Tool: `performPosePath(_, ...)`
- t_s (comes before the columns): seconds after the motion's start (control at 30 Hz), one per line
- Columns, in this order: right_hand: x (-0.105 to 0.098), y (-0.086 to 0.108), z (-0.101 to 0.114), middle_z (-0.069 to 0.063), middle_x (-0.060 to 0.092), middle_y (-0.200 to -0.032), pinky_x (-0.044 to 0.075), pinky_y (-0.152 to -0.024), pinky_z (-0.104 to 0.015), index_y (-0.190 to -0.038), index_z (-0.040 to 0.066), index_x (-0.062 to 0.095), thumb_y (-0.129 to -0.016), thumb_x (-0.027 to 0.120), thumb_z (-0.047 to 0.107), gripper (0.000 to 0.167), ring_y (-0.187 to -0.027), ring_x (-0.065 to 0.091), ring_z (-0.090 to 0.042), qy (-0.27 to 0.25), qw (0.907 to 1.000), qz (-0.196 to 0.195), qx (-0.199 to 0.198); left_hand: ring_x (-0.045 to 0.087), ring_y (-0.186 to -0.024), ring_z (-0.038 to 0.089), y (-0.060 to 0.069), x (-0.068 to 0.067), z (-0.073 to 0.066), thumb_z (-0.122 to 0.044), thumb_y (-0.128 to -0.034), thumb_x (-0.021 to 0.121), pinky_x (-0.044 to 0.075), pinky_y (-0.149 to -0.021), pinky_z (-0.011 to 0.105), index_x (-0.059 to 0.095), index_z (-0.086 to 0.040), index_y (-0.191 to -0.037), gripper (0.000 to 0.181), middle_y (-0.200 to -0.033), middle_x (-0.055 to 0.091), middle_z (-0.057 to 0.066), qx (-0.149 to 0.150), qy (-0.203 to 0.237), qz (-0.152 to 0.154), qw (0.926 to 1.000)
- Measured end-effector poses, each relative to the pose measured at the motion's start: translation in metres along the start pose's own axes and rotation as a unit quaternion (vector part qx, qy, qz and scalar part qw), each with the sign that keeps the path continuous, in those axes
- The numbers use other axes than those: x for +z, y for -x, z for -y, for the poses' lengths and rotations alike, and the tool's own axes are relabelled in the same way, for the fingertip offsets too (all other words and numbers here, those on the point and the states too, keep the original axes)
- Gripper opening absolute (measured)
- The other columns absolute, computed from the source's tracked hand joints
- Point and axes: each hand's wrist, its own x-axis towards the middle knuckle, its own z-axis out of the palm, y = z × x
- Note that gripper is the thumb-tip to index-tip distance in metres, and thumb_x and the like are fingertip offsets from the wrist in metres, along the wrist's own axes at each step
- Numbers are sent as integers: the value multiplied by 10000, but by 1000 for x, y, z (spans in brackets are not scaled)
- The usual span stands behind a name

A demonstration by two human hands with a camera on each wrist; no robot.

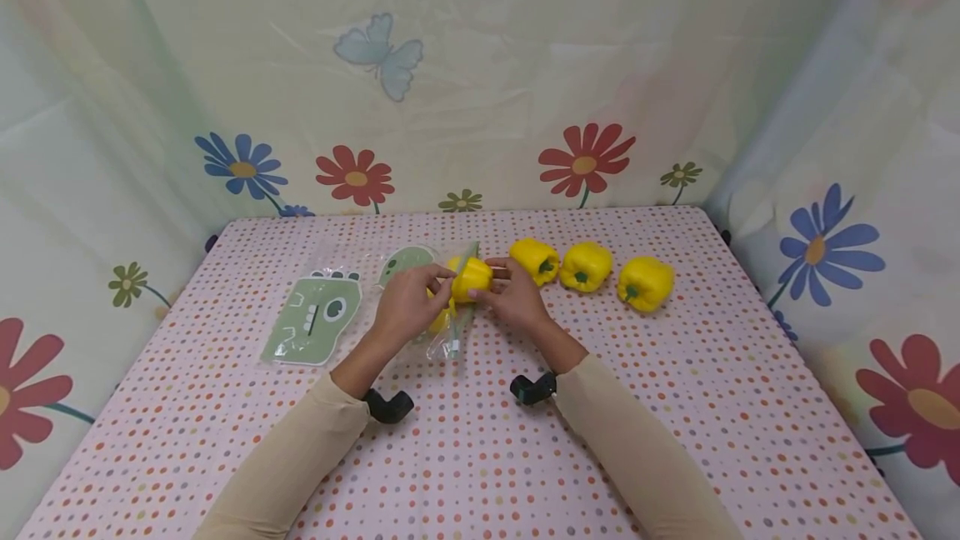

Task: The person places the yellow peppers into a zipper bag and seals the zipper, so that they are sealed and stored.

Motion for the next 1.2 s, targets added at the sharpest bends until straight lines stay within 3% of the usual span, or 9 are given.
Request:
performPosePath(0.57, 8, -2, 0, -204, 483, -1402, 599, -743, -328, -1431, 141, 485, -860, 764, 233, 642, -1187, 613, -374, -125, 9997, -37, -185, 458, -434, 63, 1, 4, 2, -239, -952, 615, 347, -399, 200, 743, -109, -1097, 233, -689, 673, -28, 82, 55, -66, 9999)
performPosePath(0.93, 13, -2, 3, -243, 497, -1416, 602, -708, -330, -1458, 113, 479, -873, 747, 273, 662, -1202, 601, -410, 381, 9980, -25, -503, 428, -418, 75, 3, 5, 4, -259, -958, 610, 331, -394, 208, 739, -120, -1120, 249, -711, 680, -32, 158, 59, -75, 9998)
performPosePath(1.2, 9, 1, 3, -206, 513, -1425, 603, -703, -344, -1465, 141, 468, -903, 716, 209, 618, -1189, 620, -377, 170, 9993, 180, -290, 438, -419, 67, 3, 4, 3, -254, -955, 612, 329, -391, 199, 740, -123, -1119, 247, -708, 686, -33, 87, 56, -17, 9999)
